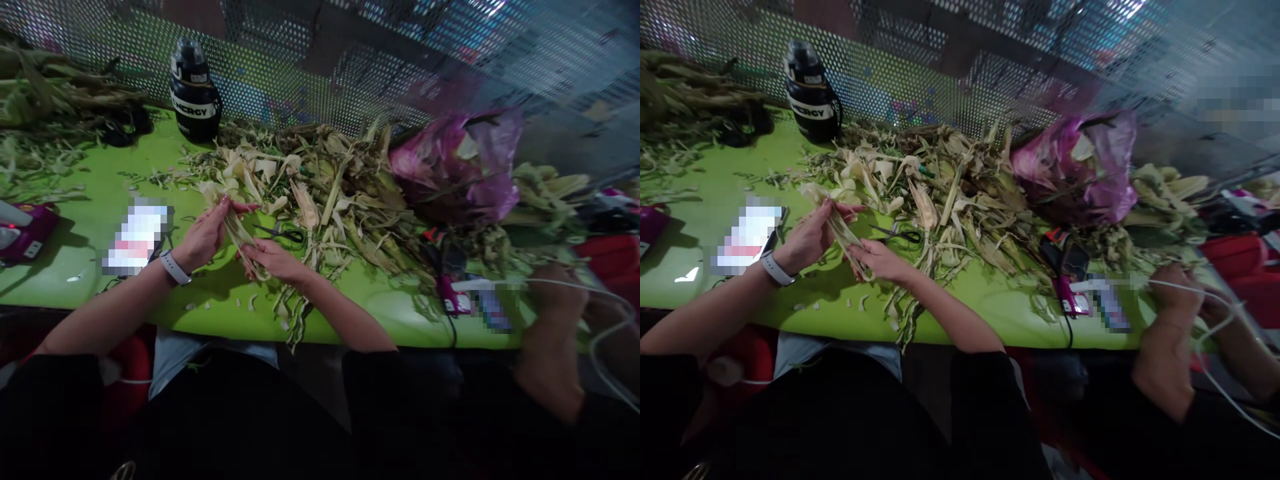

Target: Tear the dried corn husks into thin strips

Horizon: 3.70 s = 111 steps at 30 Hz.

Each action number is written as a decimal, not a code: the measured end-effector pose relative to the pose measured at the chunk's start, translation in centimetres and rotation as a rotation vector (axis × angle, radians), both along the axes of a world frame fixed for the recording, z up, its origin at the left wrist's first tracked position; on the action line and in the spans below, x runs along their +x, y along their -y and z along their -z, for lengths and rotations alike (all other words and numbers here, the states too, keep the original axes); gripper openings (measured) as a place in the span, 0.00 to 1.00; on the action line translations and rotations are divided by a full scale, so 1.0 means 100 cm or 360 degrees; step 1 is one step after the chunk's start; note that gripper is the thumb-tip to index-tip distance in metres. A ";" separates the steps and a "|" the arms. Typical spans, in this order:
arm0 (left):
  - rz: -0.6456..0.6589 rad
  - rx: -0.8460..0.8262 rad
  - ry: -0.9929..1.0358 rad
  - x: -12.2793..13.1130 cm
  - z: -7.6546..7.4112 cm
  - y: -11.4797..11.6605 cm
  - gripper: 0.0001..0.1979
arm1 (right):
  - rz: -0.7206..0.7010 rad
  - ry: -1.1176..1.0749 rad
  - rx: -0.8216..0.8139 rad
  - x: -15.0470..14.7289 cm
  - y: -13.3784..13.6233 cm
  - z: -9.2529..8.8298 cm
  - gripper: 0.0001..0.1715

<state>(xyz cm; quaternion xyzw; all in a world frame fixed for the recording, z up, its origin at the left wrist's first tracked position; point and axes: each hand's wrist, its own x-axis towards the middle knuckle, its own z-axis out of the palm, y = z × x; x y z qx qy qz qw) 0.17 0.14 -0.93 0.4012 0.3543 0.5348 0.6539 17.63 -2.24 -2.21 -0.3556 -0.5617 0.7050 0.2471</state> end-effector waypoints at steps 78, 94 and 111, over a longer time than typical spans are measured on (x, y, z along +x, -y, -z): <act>-0.0115 0.0118 0.0344 0.013 -0.016 0.020 0.20 | 0.0290 0.0323 0.0737 -0.003 0.005 -0.008 0.25; -0.0168 -0.0257 0.0615 -0.003 -0.020 -0.007 0.13 | 0.0197 0.0452 0.0728 -0.005 0.010 -0.005 0.20; 0.0108 -0.0418 0.0457 -0.007 -0.019 -0.008 0.31 | 0.0282 -0.0449 -0.0103 -0.004 0.003 -0.013 0.18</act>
